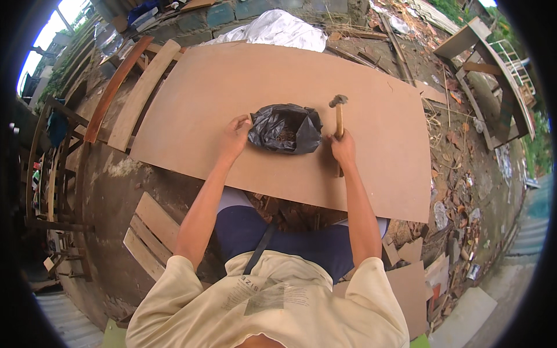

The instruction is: The person hammers nails into a large board using a hammer, then uses a hand saw to cut the board. The person works while sitting on the ground in an outdoor area.

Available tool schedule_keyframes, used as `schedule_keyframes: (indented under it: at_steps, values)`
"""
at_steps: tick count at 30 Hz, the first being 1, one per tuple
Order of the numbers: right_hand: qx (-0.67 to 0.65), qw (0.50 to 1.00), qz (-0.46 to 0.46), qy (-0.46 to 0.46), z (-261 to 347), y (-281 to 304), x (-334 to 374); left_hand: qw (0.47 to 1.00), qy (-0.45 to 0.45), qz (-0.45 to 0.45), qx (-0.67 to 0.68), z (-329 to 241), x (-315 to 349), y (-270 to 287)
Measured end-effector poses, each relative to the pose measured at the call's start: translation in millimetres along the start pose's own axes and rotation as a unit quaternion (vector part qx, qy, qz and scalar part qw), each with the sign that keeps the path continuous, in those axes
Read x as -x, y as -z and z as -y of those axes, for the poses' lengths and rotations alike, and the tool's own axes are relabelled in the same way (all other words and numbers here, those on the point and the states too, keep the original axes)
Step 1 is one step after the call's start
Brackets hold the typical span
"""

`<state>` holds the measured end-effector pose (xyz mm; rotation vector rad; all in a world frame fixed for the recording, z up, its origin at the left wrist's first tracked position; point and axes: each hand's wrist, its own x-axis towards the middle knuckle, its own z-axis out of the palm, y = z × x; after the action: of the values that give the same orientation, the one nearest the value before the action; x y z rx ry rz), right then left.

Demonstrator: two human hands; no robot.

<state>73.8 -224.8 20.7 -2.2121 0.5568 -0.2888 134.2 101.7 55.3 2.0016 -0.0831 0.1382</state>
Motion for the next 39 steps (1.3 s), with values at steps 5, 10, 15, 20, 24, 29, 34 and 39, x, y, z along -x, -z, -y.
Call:
schedule_keyframes:
  at_steps: [5,10,15,20,24,29,34,39]
  values:
    - [0.053,0.997,0.009,-0.048,-16.7,44.9,43.5,0.997,-0.048,0.009,-0.061,-19.9,35.0,-18.1]
    - [0.055,0.998,-0.005,-0.032,-74.5,77.1,62.5,0.988,-0.111,0.068,-0.085,-24.0,43.5,-50.3]
    - [0.066,0.997,-0.015,-0.042,-78.7,93.9,78.3,0.958,-0.185,0.16,-0.147,-4.6,39.9,-47.4]
    - [0.003,0.998,-0.018,-0.063,-48.3,87.8,95.7,0.994,-0.053,0.013,0.096,9.5,47.4,-45.1]
    - [-0.102,0.992,0.0,-0.07,-31.7,77.8,109.1,0.98,0.016,-0.078,0.183,-25.0,126.6,-43.9]
    - [-0.19,0.981,0.03,-0.039,-19.5,48.8,114.9,0.858,0.31,0.087,0.399,12.1,207.9,-43.1]
    - [-0.193,0.978,0.06,-0.046,-2.5,36.1,118.7,0.719,0.332,-0.071,0.607,32.1,202.2,-56.4]
    - [-0.184,0.978,0.091,-0.045,5.9,24.1,117.1,0.689,0.408,-0.016,0.598,110.0,181.0,-76.4]
